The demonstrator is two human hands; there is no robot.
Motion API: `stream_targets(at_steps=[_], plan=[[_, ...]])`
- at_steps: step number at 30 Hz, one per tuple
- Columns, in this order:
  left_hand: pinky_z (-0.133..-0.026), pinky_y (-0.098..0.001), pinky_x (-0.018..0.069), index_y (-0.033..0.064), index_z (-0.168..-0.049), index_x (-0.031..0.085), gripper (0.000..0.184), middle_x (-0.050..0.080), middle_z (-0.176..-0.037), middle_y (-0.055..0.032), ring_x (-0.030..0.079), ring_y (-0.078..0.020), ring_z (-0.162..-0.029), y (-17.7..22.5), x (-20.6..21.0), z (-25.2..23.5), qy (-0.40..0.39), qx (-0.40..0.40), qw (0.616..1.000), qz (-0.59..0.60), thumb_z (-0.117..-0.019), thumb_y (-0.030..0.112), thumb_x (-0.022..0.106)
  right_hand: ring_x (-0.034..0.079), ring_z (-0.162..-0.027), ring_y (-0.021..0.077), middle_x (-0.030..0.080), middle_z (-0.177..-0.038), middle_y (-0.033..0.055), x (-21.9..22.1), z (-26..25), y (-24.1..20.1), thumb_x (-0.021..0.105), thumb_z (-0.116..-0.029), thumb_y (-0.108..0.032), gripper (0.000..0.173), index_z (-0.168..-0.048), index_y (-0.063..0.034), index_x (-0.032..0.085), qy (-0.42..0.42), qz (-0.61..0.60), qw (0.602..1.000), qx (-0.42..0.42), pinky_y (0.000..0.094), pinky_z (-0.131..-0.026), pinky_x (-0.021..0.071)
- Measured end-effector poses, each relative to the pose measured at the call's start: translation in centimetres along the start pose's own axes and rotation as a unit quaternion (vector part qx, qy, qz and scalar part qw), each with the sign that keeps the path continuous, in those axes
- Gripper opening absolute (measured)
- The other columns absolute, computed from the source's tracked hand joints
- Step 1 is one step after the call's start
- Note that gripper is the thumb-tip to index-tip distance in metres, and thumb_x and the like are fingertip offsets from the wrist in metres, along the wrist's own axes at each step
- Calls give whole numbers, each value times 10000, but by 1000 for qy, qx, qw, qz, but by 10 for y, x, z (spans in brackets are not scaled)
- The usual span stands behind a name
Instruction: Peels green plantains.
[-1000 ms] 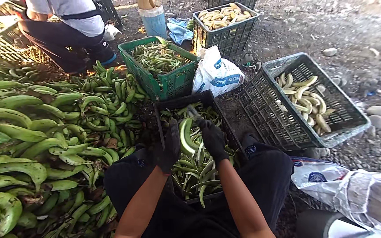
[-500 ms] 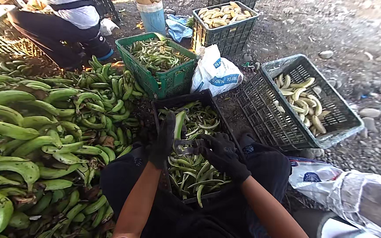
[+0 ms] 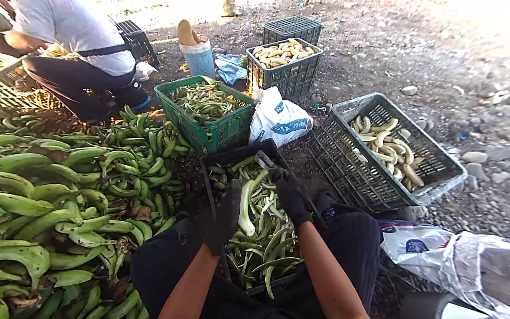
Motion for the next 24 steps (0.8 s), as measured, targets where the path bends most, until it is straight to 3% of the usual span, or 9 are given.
stream_targets(at_steps=[1,2,3,7,10,14,17,21,24], plan=[[-857,-312,565,3,-1428,488,555,657,-1129,-121,654,-129,-951,0,-2,2,-10,2,1000,13,-1121,380,221,624,-1156,374,691,-1161,203,-4,-1,4,440,-1060,-473,488,-1280,-99,665,0,-25,1000,-7,608,-1000,443],[-690,-298,600,9,-1361,517,503,680,-934,-88,676,-133,-763,2,-3,-1,-5,12,998,59,-1120,364,255,633,-1130,334,694,-1142,174,-8,1,5,447,-1050,-483,488,-1268,-105,664,-4,-49,999,-24,581,-985,460],[-616,-319,609,14,-1371,491,470,679,-875,-86,682,-159,-695,4,-2,-5,-14,14,994,109,-1119,348,278,638,-1128,317,699,-1148,162,-10,4,3,462,-1042,-476,485,-1270,-103,673,-17,-68,997,-38,576,-983,467],[-641,-384,630,46,-1429,487,488,685,-1014,-113,707,-215,-787,13,-10,-13,15,50,991,125,-1117,363,285,654,-1018,234,711,-1041,65,2,25,1,446,-996,-579,514,-1174,-182,719,-61,-89,992,-72,543,-893,497],[-779,-313,595,27,-1463,452,505,678,-1092,-83,675,-125,-883,15,-20,-19,55,140,985,81,-1110,335,262,662,-996,242,709,-1010,68,18,39,-2,427,-1019,-541,484,-1162,-183,719,-105,-67,989,-85,535,-867,508],[-703,-293,588,38,-1512,372,514,660,-988,-50,653,-112,-769,18,-22,-20,73,181,976,101,-1109,337,260,647,-1095,280,705,-1132,82,39,62,-2,394,-1020,-581,516,-1306,-259,679,-167,-22,981,-99,574,-926,495],[-653,-301,596,60,-1523,379,521,671,-1014,-82,667,-144,-739,22,-28,-22,106,184,974,77,-1112,355,253,623,-1127,300,693,-1162,102,35,79,-1,398,-996,-626,567,-1338,-267,673,-157,-46,978,-129,575,-944,477],[-716,-294,584,86,-1502,422,491,657,-1079,-78,657,-128,-803,29,-29,-13,118,196,973,40,-1096,323,278,572,-1196,374,665,-1226,154,29,87,0,436,-959,-657,603,-1372,-280,660,-135,-39,983,-120,608,-934,462],[-739,-273,589,88,-1459,463,485,671,-1008,-18,657,-82,-811,24,-17,-9,51,177,982,53,-1104,341,252,570,-1211,382,657,-1255,168,28,76,-5,441,-952,-656,613,-1367,-264,663,-118,-31,988,-95,622,-950,452]])
Point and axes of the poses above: each hand's wrist, its own z-axis away from the middle knuckle, its own x-axis out of the palm, y = z × x, the point moved 8 cm from there along -z, towards the middle knuckle
